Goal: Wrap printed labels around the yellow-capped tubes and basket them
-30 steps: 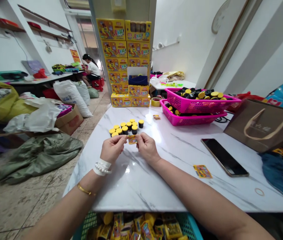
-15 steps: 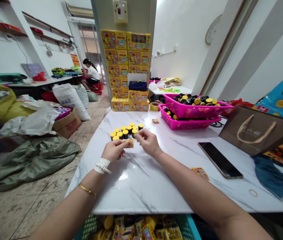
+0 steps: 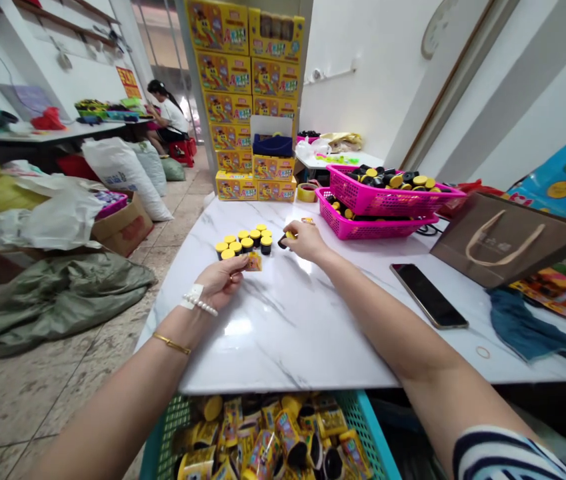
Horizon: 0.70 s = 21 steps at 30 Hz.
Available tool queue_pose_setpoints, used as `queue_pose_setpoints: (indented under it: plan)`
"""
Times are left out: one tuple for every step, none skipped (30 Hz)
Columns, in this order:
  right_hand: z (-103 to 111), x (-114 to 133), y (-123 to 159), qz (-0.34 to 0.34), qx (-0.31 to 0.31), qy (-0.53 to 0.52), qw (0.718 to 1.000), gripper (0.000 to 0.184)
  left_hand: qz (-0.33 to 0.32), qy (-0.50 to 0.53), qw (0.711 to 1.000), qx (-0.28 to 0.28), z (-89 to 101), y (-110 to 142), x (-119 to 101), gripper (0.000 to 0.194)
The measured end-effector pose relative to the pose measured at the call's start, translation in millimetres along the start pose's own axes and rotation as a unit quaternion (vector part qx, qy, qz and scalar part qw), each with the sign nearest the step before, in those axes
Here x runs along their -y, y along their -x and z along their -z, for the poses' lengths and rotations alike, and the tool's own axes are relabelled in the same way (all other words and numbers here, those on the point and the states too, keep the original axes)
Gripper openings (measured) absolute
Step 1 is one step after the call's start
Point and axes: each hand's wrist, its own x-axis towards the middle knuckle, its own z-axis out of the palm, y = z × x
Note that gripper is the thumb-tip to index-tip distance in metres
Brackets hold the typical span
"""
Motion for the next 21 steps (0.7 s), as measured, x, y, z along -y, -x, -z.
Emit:
queue_pose_setpoints:
  plan:
    - [3.1, 2.6, 12.1, -0.005, 0.01, -0.042, 0.999, 0.026, 0.009, 0.013, 1.0, -0.004, -0.4, -0.9, -0.3, 0.005]
    - [5.3, 6.1, 24.6, -0.008, 0.021, -0.104, 0.994, 0.027, 0.016, 0.02, 1.0, -0.006, -0.9, -1.4, -0.6, 0.007]
    - [6.3, 10.4, 36.8, -0.014, 0.032, -0.205, 0.978, 0.027, 0.022, 0.024, 0.999, -0.007, -1.7, -1.7, -1.0, 0.009]
    - [6.1, 15.1, 48.1, -0.021, 0.041, -0.304, 0.952, 0.027, 0.027, 0.026, 0.999, -0.005, -2.5, -1.6, -1.4, 0.011]
    - [4.7, 20.0, 58.0, -0.032, 0.047, -0.385, 0.921, 0.029, 0.031, 0.029, 0.999, -0.003, -3.4, -1.3, -1.9, 0.012]
    - [2.3, 24.8, 66.0, -0.045, 0.053, -0.445, 0.893, 0.031, 0.033, 0.033, 0.999, -0.001, -4.2, -0.7, -2.4, 0.013]
    - [-0.7, 29.2, 72.0, -0.054, 0.056, -0.477, 0.876, 0.033, 0.034, 0.038, 0.999, 0.001, -5.0, 0.1, -2.9, 0.014]
    - [-3.9, 32.9, 76.0, -0.059, 0.057, -0.49, 0.868, 0.034, 0.035, 0.041, 0.999, 0.003, -5.7, 0.9, -3.3, 0.015]
    - [-7.0, 35.9, 78.2, -0.059, 0.054, -0.493, 0.866, 0.036, 0.035, 0.045, 0.998, 0.006, -6.2, 1.7, -3.6, 0.015]
    - [-9.6, 38.2, 79.1, -0.054, 0.049, -0.489, 0.869, 0.036, 0.035, 0.048, 0.998, 0.008, -6.6, 2.4, -3.9, 0.015]
    - [-11.6, 39.7, 79.0, -0.046, 0.045, -0.482, 0.874, 0.036, 0.035, 0.05, 0.998, 0.01, -7.0, 3.0, -4.1, 0.015]
    - [-13.0, 40.8, 78.4, -0.039, 0.043, -0.474, 0.879, 0.036, 0.036, 0.052, 0.998, 0.011, -7.2, 3.4, -4.2, 0.014]
    - [-13.9, 41.4, 77.7, -0.033, 0.043, -0.466, 0.883, 0.035, 0.037, 0.054, 0.998, 0.012, -7.5, 3.8, -4.1, 0.014]
    - [-14.2, 41.9, 77.1, -0.029, 0.044, -0.456, 0.888, 0.035, 0.038, 0.055, 0.998, 0.013, -7.7, 4.0, -3.9, 0.014]
    - [-14.1, 42.2, 76.7, -0.025, 0.043, -0.445, 0.894, 0.034, 0.039, 0.056, 0.998, 0.015, -8.0, 4.1, -3.6, 0.013]
    - [-13.8, 42.6, 76.5, -0.021, 0.039, -0.432, 0.901, 0.034, 0.04, 0.056, 0.997, 0.018, -8.3, 4.2, -3.1, 0.012]
    - [-13.4, 43.0, 76.6, -0.016, 0.031, -0.419, 0.907, 0.033, 0.039, 0.055, 0.998, 0.021, -8.7, 4.3, -2.5, 0.011]
    - [-13.0, 43.4, 76.9, -0.011, 0.024, -0.403, 0.915, 0.033, 0.037, 0.053, 0.998, 0.024, -9.0, 4.2, -1.9, 0.009]
    - [-12.7, 43.7, 77.4, -0.005, 0.019, -0.384, 0.923, 0.033, 0.035, 0.05, 0.998, 0.029, -9.2, 4.2, -1.3, 0.007]
    - [-12.6, 44.0, 78.1, 0.002, 0.011, -0.361, 0.932, 0.033, 0.033, 0.047, 0.998, 0.034, -9.3, 4.0, -0.7, 0.006]
    - [-12.7, 44.2, 79.0, 0.011, 0.0, -0.33, 0.944, 0.032, 0.033, 0.046, 0.998, 0.038, -9.2, 3.8, -0.2, 0.006]
